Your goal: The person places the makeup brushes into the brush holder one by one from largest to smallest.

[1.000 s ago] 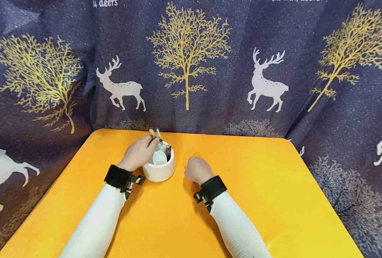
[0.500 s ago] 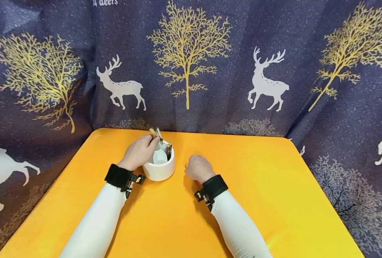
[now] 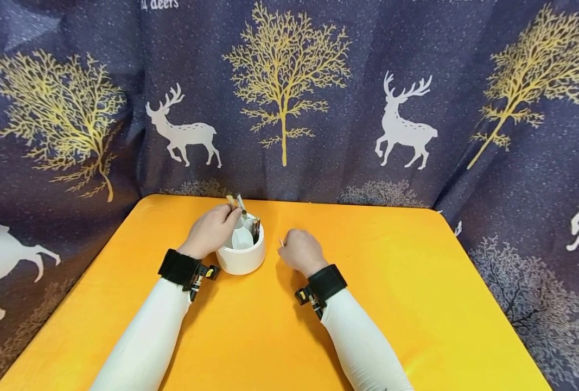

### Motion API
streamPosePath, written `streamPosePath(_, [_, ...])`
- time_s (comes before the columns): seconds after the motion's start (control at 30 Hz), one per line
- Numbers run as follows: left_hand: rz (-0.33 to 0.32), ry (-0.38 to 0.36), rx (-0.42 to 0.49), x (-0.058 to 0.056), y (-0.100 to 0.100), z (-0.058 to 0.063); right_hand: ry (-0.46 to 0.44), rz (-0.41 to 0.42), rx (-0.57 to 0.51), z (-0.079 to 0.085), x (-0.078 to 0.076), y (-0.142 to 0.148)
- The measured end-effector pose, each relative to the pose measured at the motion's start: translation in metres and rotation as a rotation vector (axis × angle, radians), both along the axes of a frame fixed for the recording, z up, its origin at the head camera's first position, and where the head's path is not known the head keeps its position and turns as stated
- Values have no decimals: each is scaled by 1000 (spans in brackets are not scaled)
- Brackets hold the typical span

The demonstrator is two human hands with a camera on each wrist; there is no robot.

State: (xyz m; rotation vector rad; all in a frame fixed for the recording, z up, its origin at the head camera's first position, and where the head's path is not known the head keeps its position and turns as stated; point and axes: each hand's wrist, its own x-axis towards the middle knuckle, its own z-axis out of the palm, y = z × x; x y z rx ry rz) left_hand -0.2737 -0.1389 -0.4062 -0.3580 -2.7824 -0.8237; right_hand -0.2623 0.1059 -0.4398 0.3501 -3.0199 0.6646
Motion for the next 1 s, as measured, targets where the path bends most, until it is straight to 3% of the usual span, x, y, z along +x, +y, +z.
streamPosePath(0.3, [5,-9,4,-1,-1,0,106,-46,-88,4,-1,-2])
streamPosePath(0.53, [10,-9,-2,-1,-1,-1,238,-51,-235,7,-1,-3])
streamPosePath(1.0, [5,-9,-12,-1,0,-1,439,-14,-464,13,2,-6])
